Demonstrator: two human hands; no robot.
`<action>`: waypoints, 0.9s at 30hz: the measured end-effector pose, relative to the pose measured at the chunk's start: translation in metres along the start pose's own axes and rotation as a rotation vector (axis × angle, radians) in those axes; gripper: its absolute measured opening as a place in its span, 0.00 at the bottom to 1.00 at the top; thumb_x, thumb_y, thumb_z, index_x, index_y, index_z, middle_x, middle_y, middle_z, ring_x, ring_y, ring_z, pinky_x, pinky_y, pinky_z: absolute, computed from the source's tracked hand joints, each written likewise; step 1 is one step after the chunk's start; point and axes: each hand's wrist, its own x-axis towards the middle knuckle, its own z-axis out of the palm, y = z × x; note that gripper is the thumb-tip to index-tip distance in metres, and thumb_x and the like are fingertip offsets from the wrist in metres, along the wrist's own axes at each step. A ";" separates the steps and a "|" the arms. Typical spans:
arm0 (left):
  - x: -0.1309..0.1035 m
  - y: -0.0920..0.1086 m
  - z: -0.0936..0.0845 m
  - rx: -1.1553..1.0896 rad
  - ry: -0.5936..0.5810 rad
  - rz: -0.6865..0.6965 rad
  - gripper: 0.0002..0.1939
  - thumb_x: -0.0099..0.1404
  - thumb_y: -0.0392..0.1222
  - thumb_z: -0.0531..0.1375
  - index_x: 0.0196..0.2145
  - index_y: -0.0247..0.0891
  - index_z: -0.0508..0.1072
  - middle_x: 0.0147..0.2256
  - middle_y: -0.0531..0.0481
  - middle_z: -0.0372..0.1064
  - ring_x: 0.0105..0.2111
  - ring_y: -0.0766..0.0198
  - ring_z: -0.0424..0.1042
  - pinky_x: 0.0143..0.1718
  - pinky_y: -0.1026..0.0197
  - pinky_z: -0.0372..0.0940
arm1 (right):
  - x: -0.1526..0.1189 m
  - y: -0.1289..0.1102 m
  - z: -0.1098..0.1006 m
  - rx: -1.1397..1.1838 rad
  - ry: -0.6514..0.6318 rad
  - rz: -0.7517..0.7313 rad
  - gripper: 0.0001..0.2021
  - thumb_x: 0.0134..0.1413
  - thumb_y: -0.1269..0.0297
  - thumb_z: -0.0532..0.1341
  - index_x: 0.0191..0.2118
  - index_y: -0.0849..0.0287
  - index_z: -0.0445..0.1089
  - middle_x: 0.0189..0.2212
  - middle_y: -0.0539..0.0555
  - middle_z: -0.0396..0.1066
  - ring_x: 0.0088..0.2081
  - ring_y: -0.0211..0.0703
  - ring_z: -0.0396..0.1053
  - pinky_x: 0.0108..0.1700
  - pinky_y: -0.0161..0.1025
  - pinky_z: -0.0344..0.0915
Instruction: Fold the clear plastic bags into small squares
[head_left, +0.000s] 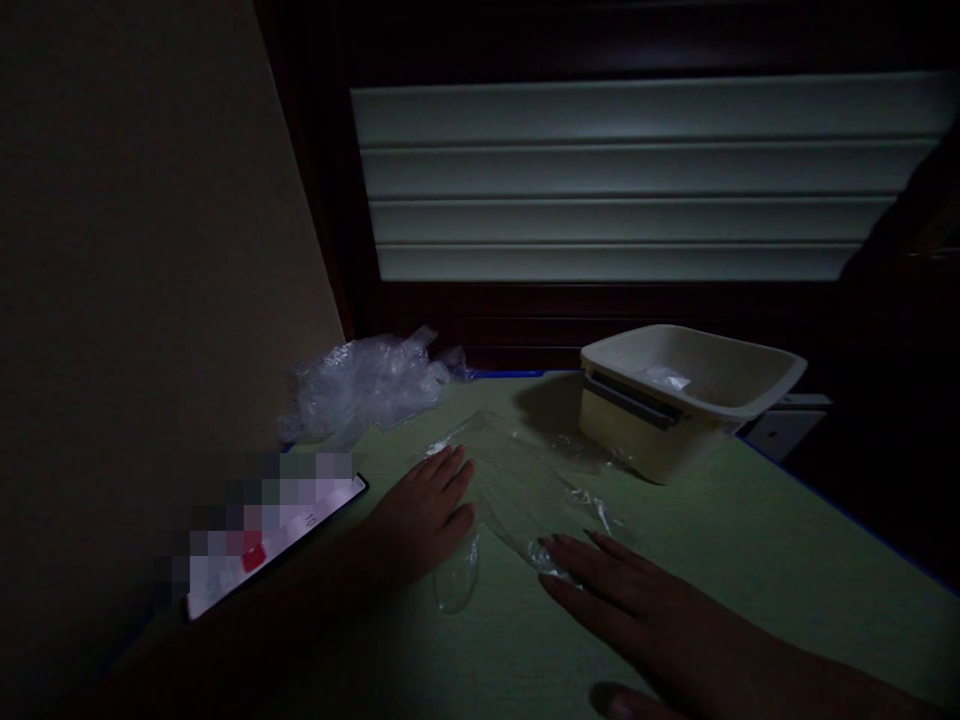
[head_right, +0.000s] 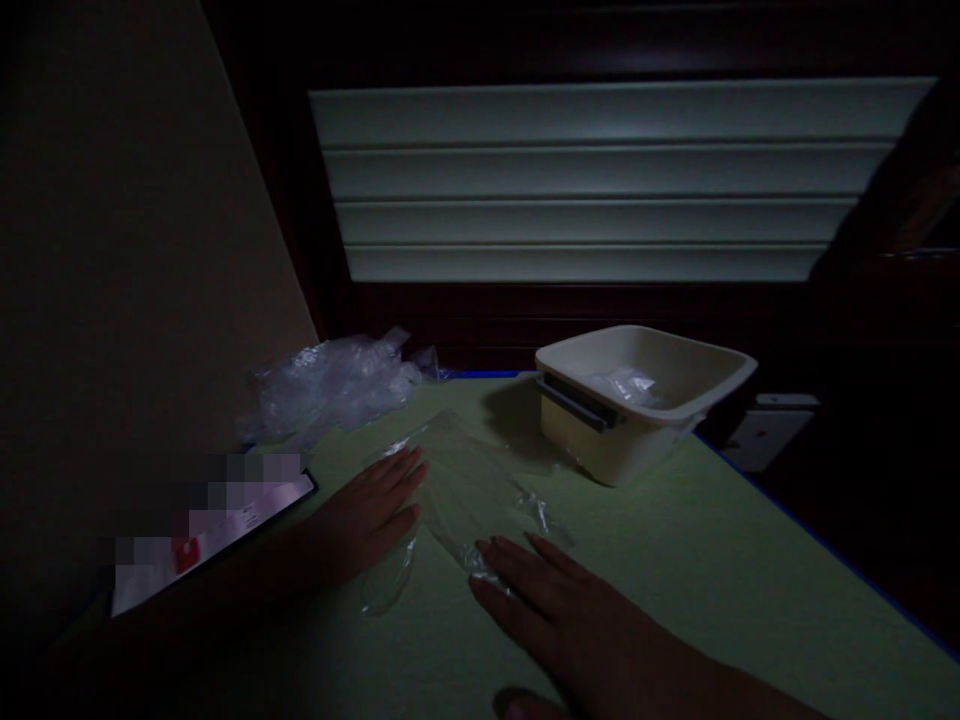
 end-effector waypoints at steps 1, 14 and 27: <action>0.000 0.000 -0.001 0.001 -0.004 0.004 0.23 0.66 0.40 0.48 0.57 0.26 0.58 0.59 0.32 0.49 0.60 0.50 0.48 0.57 0.46 0.51 | -0.005 -0.002 -0.001 0.013 0.029 -0.008 0.30 0.56 0.57 0.56 0.62 0.45 0.46 0.60 0.52 0.52 0.58 0.51 0.54 0.57 0.48 0.56; 0.000 -0.004 0.006 -0.008 0.028 0.008 0.23 0.67 0.42 0.48 0.56 0.29 0.58 0.59 0.33 0.51 0.59 0.49 0.49 0.56 0.45 0.53 | 0.048 -0.006 -0.004 0.096 0.431 0.073 0.15 0.60 0.68 0.48 0.51 0.57 0.63 0.44 0.58 0.70 0.45 0.45 0.68 0.47 0.42 0.66; 0.001 0.000 0.000 0.011 -0.043 -0.038 0.24 0.67 0.44 0.47 0.58 0.28 0.57 0.60 0.36 0.49 0.60 0.50 0.47 0.57 0.48 0.50 | 0.100 0.044 0.023 -0.061 0.377 0.180 0.22 0.59 0.63 0.51 0.56 0.69 0.59 0.56 0.69 0.58 0.56 0.54 0.57 0.54 0.49 0.57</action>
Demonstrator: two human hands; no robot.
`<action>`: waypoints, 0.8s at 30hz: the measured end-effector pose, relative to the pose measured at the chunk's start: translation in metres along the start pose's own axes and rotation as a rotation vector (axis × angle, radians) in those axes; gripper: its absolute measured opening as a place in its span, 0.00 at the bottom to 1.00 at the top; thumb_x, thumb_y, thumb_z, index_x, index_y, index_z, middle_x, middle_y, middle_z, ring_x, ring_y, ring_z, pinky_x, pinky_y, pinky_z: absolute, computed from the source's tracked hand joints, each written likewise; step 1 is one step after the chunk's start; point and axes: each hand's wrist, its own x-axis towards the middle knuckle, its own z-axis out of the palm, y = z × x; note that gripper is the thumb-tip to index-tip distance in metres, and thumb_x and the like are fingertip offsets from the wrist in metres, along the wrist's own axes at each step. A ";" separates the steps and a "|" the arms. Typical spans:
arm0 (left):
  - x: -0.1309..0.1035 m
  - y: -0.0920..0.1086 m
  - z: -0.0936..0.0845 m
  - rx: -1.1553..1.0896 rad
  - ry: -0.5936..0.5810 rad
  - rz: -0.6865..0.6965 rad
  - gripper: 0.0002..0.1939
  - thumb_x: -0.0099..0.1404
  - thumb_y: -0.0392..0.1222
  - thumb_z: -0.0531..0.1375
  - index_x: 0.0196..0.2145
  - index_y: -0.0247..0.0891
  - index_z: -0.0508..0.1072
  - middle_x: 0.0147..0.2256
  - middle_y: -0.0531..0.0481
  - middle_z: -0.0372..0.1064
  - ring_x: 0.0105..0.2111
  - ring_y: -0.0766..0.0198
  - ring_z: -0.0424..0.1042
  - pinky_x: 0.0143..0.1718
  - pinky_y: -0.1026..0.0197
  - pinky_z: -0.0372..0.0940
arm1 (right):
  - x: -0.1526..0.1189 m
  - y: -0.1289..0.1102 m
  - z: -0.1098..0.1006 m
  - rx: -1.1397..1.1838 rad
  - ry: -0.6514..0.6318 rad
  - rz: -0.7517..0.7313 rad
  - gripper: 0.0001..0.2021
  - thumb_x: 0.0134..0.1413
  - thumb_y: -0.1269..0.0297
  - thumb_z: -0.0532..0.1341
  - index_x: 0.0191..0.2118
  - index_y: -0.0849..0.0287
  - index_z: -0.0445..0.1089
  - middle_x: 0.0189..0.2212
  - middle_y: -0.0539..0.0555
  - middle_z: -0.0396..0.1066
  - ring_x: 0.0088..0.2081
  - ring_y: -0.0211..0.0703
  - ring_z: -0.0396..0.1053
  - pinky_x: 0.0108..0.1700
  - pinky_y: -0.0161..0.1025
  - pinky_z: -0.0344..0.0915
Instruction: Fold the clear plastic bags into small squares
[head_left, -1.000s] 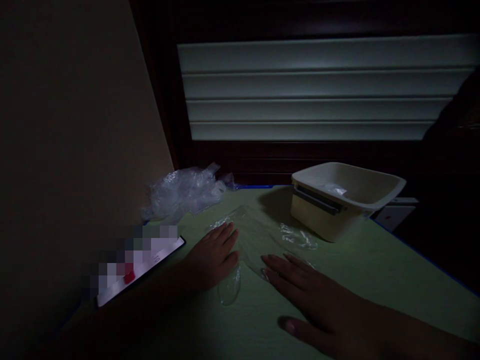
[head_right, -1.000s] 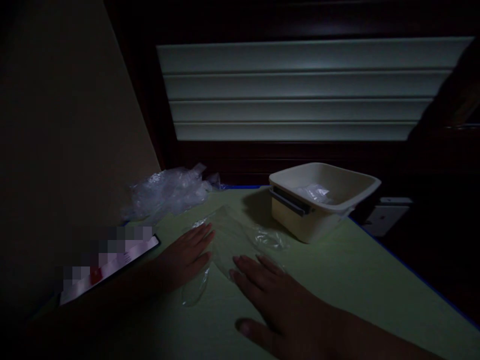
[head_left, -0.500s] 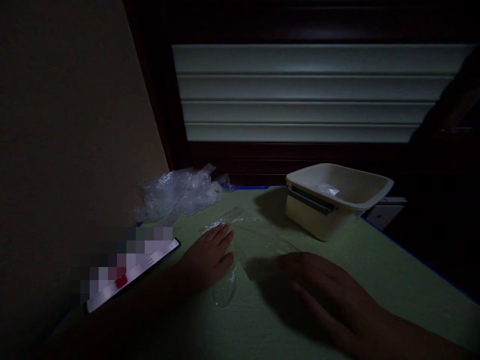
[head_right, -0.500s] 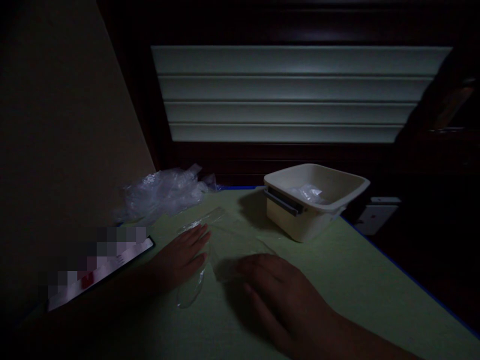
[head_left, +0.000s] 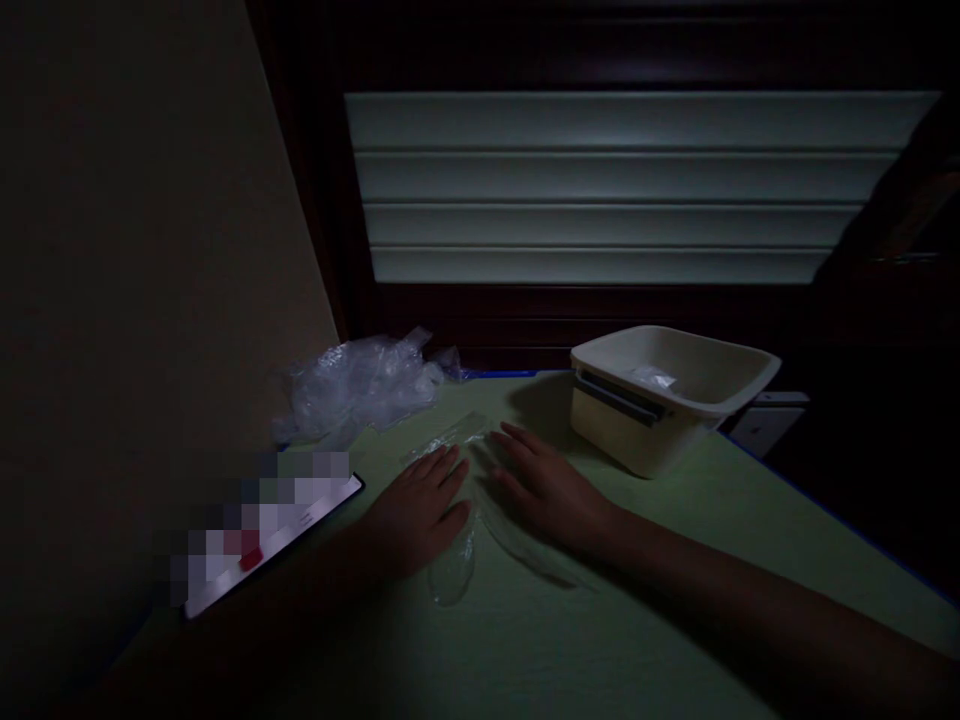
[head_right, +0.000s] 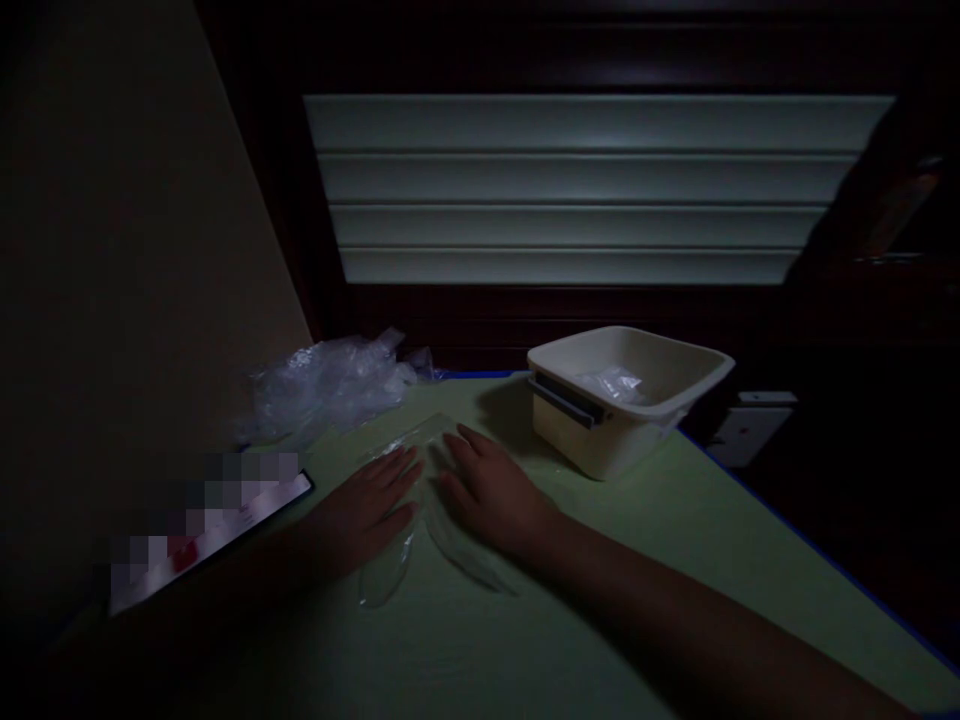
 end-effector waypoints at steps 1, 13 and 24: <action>0.000 0.000 0.000 -0.002 -0.007 -0.003 0.25 0.68 0.44 0.47 0.58 0.28 0.57 0.60 0.35 0.48 0.60 0.50 0.47 0.57 0.48 0.50 | -0.003 0.000 0.003 -0.053 -0.050 0.014 0.25 0.58 0.59 0.52 0.57 0.70 0.58 0.57 0.71 0.55 0.58 0.56 0.55 0.55 0.51 0.56; -0.001 0.001 -0.006 -0.035 -0.073 -0.002 0.26 0.68 0.46 0.47 0.59 0.29 0.54 0.61 0.35 0.45 0.61 0.50 0.44 0.58 0.47 0.47 | -0.061 0.032 -0.020 -0.291 -0.190 0.128 0.32 0.58 0.44 0.47 0.62 0.60 0.52 0.61 0.65 0.48 0.61 0.60 0.47 0.57 0.56 0.51; -0.002 0.001 -0.002 -0.156 -0.015 -0.076 0.30 0.64 0.51 0.52 0.58 0.32 0.56 0.61 0.36 0.45 0.61 0.48 0.44 0.59 0.47 0.46 | -0.043 -0.011 -0.044 -0.066 -0.050 -0.094 0.13 0.59 0.66 0.50 0.45 0.63 0.66 0.41 0.63 0.67 0.41 0.47 0.68 0.41 0.43 0.67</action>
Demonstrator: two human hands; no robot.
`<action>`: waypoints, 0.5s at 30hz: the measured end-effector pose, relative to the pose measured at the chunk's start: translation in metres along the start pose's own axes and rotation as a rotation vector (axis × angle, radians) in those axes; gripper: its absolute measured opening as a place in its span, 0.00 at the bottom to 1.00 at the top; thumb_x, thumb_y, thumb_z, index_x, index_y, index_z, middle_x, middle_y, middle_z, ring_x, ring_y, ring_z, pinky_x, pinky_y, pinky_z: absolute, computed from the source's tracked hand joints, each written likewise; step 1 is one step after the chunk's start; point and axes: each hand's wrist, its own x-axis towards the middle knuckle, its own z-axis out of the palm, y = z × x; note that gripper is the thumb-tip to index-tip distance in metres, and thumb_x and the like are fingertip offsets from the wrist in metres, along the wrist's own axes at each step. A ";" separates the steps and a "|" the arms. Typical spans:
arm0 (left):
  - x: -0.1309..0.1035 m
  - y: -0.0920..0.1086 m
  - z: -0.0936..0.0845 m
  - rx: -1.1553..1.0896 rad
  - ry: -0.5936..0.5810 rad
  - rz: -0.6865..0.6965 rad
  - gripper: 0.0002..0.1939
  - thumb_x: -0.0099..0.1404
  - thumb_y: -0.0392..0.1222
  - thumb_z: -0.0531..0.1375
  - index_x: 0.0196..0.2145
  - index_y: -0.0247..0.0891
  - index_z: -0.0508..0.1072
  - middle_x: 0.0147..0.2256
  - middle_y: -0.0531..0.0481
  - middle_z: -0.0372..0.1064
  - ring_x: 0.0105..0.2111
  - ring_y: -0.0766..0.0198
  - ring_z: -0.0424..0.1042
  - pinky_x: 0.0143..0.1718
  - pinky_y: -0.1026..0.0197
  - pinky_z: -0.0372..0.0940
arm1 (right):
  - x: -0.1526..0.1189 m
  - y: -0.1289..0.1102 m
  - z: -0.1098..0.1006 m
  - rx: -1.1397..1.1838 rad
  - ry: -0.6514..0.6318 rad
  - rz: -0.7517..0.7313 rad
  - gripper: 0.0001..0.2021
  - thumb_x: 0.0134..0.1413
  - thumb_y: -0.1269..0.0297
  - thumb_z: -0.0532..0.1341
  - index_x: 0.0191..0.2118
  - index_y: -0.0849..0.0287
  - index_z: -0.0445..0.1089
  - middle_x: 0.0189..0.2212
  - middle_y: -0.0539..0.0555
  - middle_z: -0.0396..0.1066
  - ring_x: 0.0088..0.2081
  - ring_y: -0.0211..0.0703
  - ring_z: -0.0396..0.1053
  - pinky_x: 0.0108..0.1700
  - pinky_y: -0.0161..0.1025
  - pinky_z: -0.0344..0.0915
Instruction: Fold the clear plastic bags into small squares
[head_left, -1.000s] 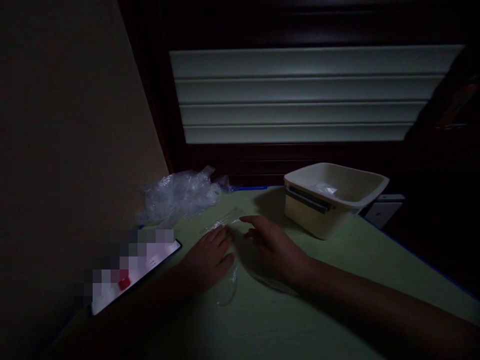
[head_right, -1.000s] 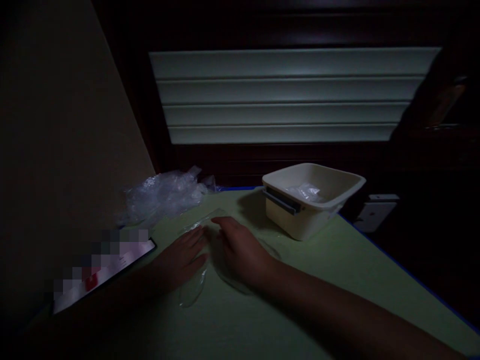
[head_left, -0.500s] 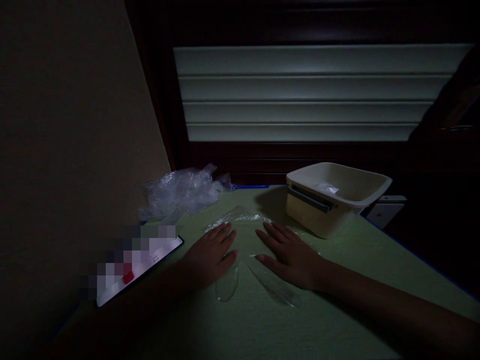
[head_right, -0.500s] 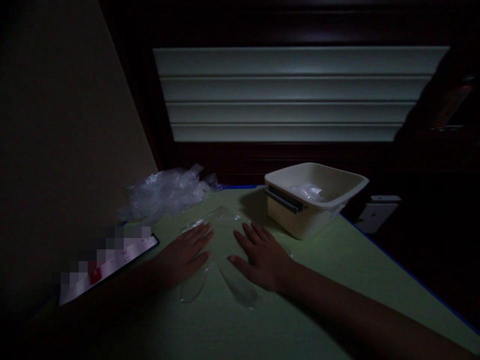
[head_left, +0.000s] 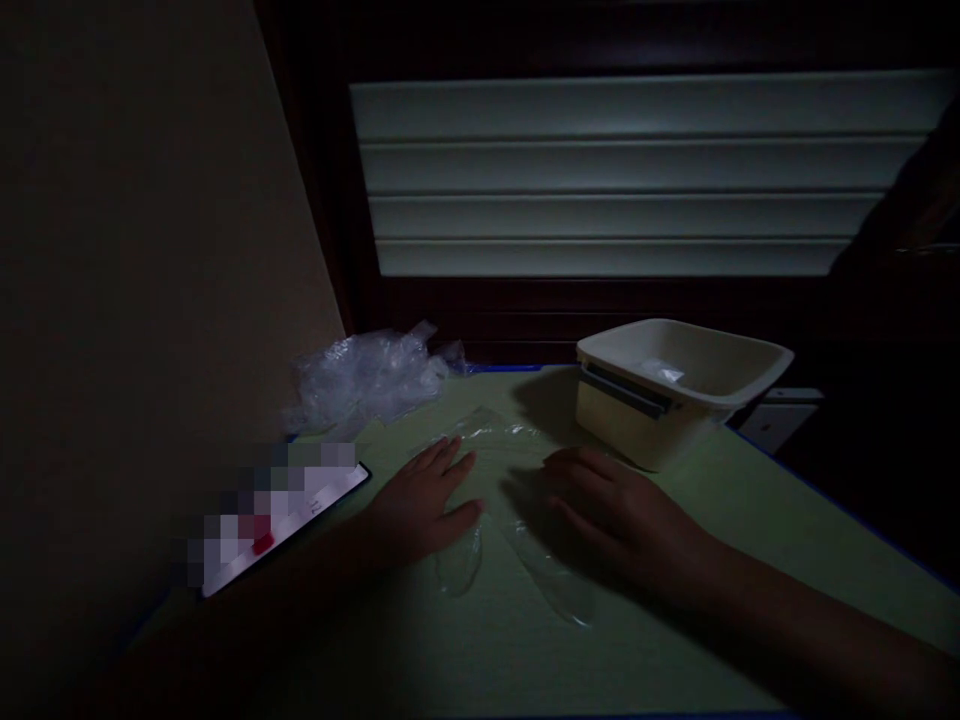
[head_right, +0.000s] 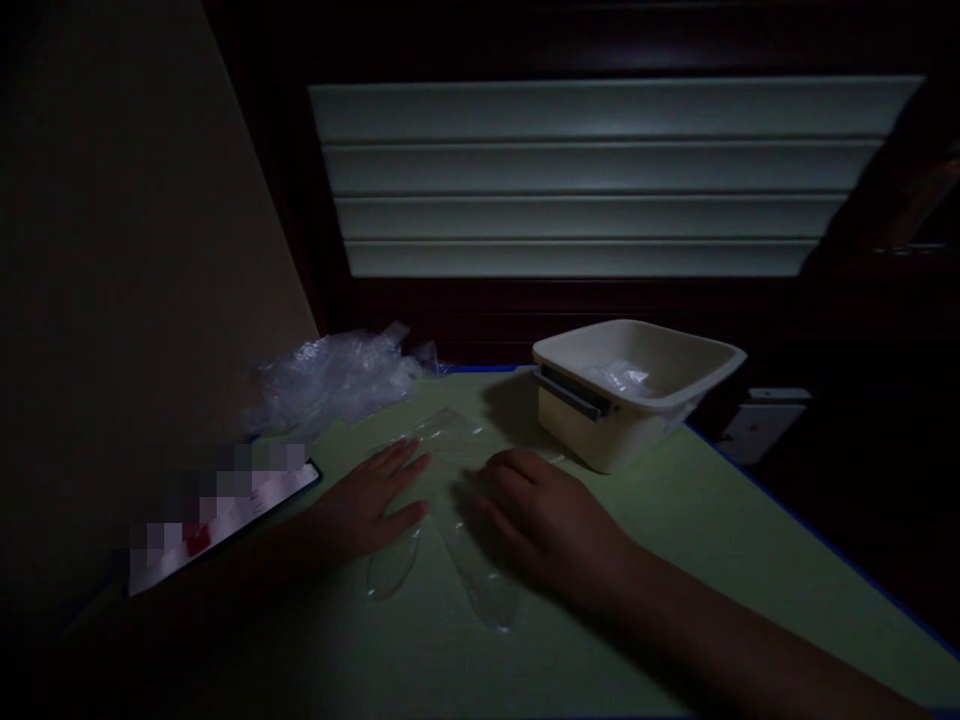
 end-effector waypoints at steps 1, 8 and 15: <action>0.000 -0.001 0.001 -0.030 0.030 -0.004 0.30 0.63 0.50 0.53 0.58 0.31 0.56 0.61 0.36 0.45 0.61 0.49 0.44 0.59 0.48 0.47 | 0.009 -0.009 0.000 0.013 -0.029 -0.051 0.11 0.59 0.68 0.50 0.40 0.64 0.68 0.36 0.61 0.68 0.36 0.45 0.68 0.38 0.40 0.66; -0.007 -0.009 -0.004 -0.227 0.259 0.000 0.18 0.62 0.34 0.49 0.49 0.32 0.67 0.57 0.41 0.57 0.57 0.58 0.56 0.57 0.53 0.54 | 0.047 -0.022 0.031 0.008 -0.137 -0.078 0.08 0.58 0.70 0.51 0.34 0.63 0.66 0.29 0.55 0.65 0.30 0.40 0.64 0.32 0.35 0.61; -0.009 -0.016 -0.007 -0.107 0.216 0.230 0.15 0.62 0.33 0.51 0.46 0.32 0.68 0.50 0.39 0.66 0.52 0.58 0.62 0.53 0.55 0.60 | 0.038 0.007 0.041 0.162 -0.151 -0.055 0.05 0.56 0.71 0.53 0.36 0.61 0.65 0.32 0.54 0.65 0.33 0.41 0.64 0.35 0.35 0.61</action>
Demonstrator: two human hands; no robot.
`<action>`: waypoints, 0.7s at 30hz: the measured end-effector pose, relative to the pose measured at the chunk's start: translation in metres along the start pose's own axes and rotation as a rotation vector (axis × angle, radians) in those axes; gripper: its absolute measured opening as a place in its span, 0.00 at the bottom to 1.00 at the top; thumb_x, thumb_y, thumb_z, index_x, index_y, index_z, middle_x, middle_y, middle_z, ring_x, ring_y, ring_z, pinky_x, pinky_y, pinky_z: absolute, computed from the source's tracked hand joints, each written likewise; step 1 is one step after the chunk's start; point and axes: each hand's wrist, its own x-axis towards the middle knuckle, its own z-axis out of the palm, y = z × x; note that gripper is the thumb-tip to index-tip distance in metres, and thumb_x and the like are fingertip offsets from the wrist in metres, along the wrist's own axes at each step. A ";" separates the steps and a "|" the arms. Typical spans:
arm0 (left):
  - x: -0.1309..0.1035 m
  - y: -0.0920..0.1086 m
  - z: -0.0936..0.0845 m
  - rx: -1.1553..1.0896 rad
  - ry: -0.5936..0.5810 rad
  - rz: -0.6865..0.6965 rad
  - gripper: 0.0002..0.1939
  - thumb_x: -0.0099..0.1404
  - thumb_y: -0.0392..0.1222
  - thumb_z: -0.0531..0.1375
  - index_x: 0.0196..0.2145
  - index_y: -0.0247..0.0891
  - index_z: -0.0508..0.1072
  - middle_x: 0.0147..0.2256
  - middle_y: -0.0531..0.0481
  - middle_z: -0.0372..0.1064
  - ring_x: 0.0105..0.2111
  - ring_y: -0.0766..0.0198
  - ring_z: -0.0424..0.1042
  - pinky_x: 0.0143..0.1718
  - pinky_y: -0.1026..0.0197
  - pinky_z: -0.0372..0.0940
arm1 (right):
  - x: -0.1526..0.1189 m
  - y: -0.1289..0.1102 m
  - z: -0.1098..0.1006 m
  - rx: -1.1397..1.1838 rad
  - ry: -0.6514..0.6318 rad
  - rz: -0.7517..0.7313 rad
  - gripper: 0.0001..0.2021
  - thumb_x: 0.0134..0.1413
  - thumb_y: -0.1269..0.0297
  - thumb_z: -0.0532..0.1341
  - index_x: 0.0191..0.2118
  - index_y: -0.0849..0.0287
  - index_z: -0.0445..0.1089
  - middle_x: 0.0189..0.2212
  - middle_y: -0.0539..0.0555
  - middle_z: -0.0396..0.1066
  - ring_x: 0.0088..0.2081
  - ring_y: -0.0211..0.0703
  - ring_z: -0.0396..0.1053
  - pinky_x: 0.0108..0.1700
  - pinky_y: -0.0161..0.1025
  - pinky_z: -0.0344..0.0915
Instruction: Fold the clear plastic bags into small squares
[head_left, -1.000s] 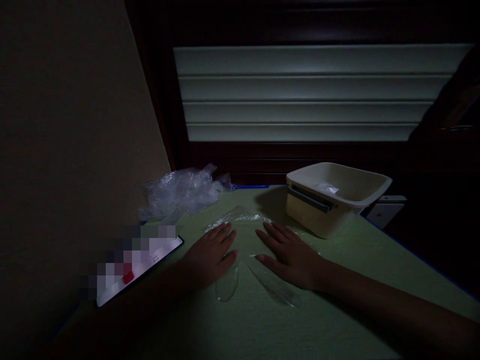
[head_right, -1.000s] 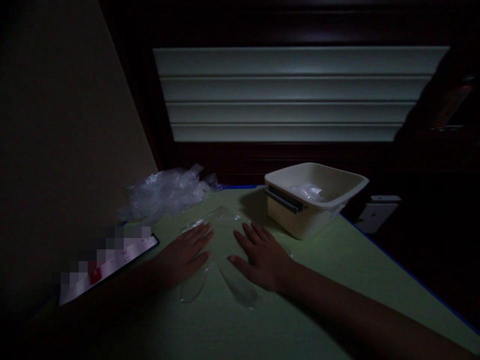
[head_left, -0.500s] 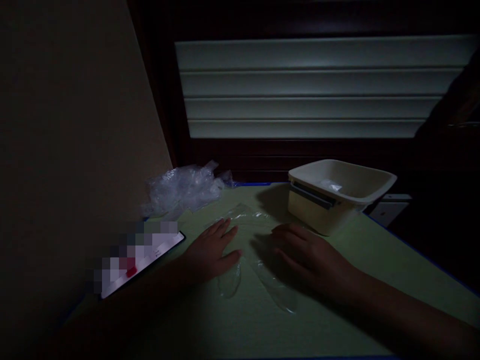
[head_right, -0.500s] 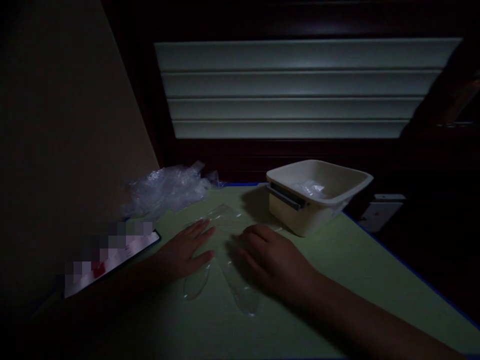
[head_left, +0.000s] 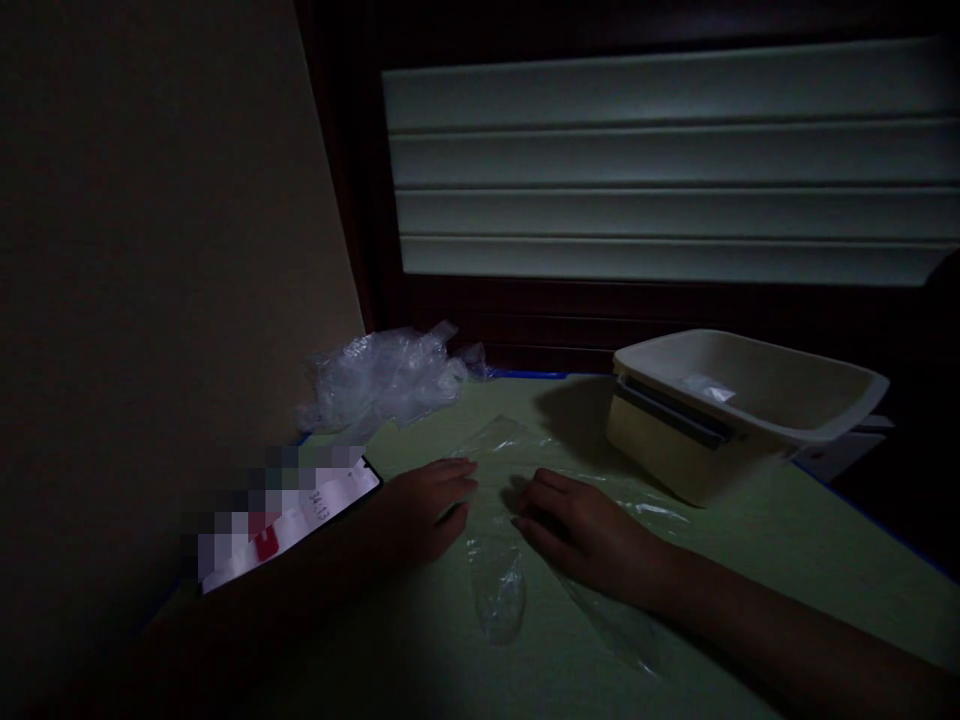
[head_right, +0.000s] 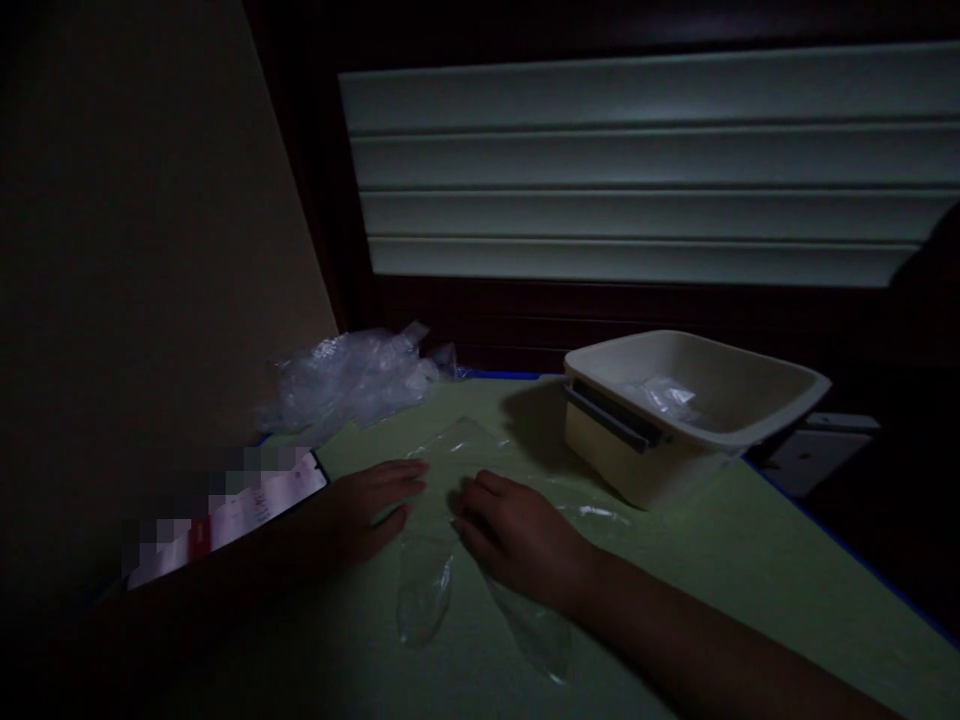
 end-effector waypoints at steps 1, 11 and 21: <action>0.000 0.000 0.000 0.003 0.000 0.022 0.14 0.63 0.34 0.51 0.45 0.32 0.68 0.49 0.39 0.67 0.52 0.58 0.63 0.53 0.55 0.60 | -0.001 0.000 -0.001 0.006 0.011 -0.001 0.05 0.56 0.71 0.53 0.36 0.61 0.65 0.31 0.54 0.64 0.32 0.41 0.63 0.34 0.36 0.61; -0.005 -0.003 0.001 -0.078 0.035 -0.003 0.12 0.62 0.33 0.52 0.44 0.36 0.67 0.52 0.41 0.62 0.53 0.58 0.61 0.52 0.53 0.61 | -0.010 -0.026 -0.007 0.051 0.031 -0.456 0.05 0.51 0.68 0.55 0.31 0.62 0.67 0.26 0.55 0.66 0.29 0.42 0.59 0.32 0.39 0.57; -0.002 -0.002 -0.003 -0.122 -0.006 0.018 0.09 0.64 0.33 0.51 0.41 0.36 0.67 0.49 0.42 0.64 0.50 0.59 0.63 0.50 0.56 0.61 | -0.010 -0.034 -0.005 0.047 -0.097 -0.386 0.10 0.58 0.71 0.51 0.29 0.62 0.68 0.27 0.54 0.67 0.30 0.41 0.60 0.35 0.37 0.60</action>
